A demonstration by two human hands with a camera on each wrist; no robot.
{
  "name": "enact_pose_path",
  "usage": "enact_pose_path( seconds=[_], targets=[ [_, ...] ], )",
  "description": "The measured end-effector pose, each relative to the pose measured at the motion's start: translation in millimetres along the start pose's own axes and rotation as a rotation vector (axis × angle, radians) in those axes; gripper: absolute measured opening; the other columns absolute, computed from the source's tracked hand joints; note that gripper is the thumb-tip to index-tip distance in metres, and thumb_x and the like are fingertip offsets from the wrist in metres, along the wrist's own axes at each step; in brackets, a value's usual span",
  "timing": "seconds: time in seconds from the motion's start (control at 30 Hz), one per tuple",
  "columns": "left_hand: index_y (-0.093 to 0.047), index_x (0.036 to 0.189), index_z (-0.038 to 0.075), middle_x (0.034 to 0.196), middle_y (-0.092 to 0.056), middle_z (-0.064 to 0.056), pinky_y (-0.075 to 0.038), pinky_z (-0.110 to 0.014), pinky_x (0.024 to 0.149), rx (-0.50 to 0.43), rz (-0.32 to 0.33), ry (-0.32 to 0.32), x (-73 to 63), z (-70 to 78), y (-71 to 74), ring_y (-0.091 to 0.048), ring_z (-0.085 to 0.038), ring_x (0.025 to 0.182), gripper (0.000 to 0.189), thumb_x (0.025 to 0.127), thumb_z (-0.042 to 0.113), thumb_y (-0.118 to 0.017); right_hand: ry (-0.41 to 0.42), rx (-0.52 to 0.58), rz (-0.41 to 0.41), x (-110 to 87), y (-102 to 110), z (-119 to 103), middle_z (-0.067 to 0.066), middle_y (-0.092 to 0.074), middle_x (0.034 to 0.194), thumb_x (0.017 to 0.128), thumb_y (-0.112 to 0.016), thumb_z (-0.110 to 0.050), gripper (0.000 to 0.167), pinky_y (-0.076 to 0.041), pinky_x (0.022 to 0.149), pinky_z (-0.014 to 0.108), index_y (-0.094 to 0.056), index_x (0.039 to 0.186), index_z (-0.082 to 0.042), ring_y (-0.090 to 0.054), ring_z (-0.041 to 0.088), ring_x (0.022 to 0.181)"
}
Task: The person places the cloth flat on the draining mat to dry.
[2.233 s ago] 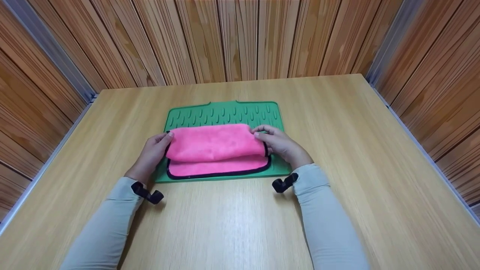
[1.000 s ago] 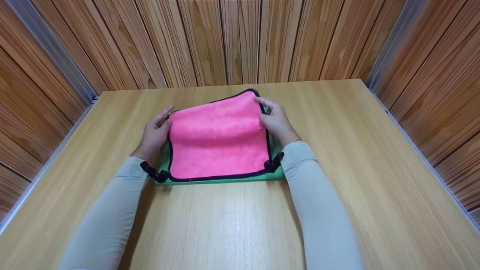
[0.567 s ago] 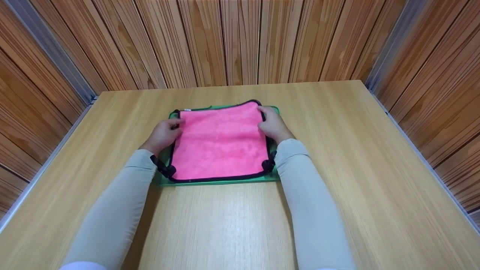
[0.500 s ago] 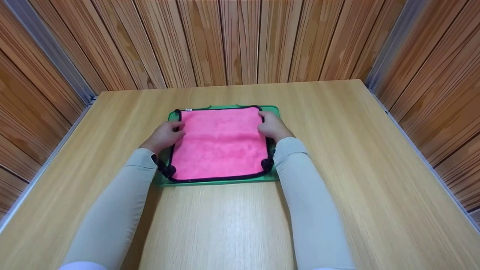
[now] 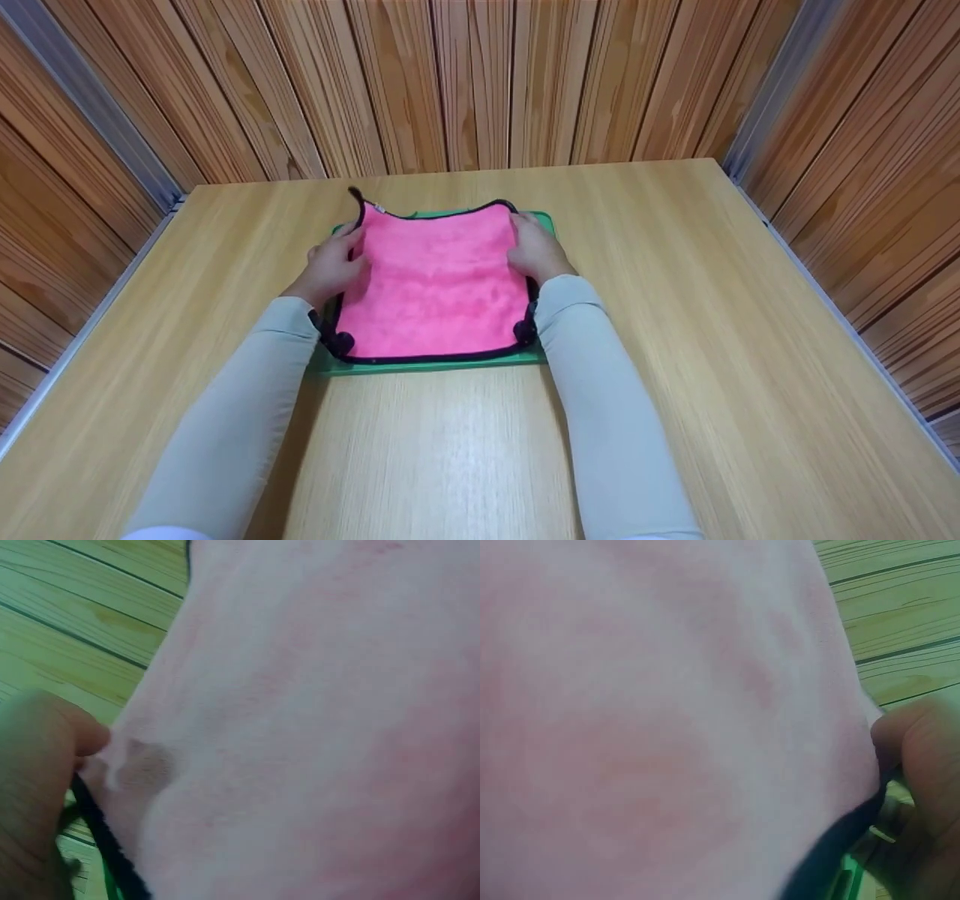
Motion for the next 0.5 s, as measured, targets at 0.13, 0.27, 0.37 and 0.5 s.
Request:
enact_pose_path(
  seconds=[0.13,0.27,0.37,0.5],
  targets=[
    [-0.042,0.172,0.003,0.187,-0.032,-0.015,-0.009,-0.069,0.141,0.048,0.048,-0.044,4.9,-4.2,0.5,-0.025,-0.039,0.176,0.07,0.105,0.018,-0.056,-0.013,-0.036,0.01,-0.3,0.3,5.2,0.021,-0.015,0.19,0.104,-0.055,-0.001,0.083,-0.018,0.145,0.057,-0.021,0.179,-0.002,-0.016,0.044,0.178],
    [-0.037,0.175,0.004,0.188,-0.029,-0.017,-0.006,-0.068,0.142,0.085,-0.031,0.065,-3.1,-6.6,-4.3,-0.017,-0.042,0.178,0.073,0.108,0.027,-0.052,-0.017,-0.067,-0.007,0.4,0.4,6.2,0.024,-0.019,0.189,0.106,-0.052,-0.007,0.08,-0.019,0.145,0.058,-0.02,0.179,0.0,-0.018,0.045,0.177],
    [-0.031,0.177,0.006,0.19,-0.024,-0.017,-0.001,-0.067,0.144,0.08,-0.085,0.137,-11.3,-7.6,-8.3,-0.009,-0.043,0.179,0.075,0.111,0.035,-0.05,-0.023,-0.044,-0.024,0.2,-0.3,5.6,0.026,-0.02,0.188,0.106,-0.052,-0.008,0.082,-0.018,0.145,0.059,-0.018,0.18,-0.002,-0.018,0.045,0.177],
    [-0.032,0.178,0.008,0.189,-0.025,-0.017,-0.003,-0.066,0.145,0.08,-0.105,0.138,-18.9,-7.0,-9.6,-0.009,-0.042,0.18,0.073,0.113,0.035,-0.052,-0.005,0.005,-0.043,-5.5,-1.8,3.3,0.027,-0.021,0.187,0.105,-0.057,-0.008,0.084,-0.021,0.144,0.06,-0.019,0.18,-0.003,-0.018,0.045,0.177]
  ],
)
Point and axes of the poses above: each hand's wrist, its own x-axis towards the middle knuckle, its own y-axis out of the back of the hand, z = x × y, the point moved 10 cm from there along x, towards the middle knuckle
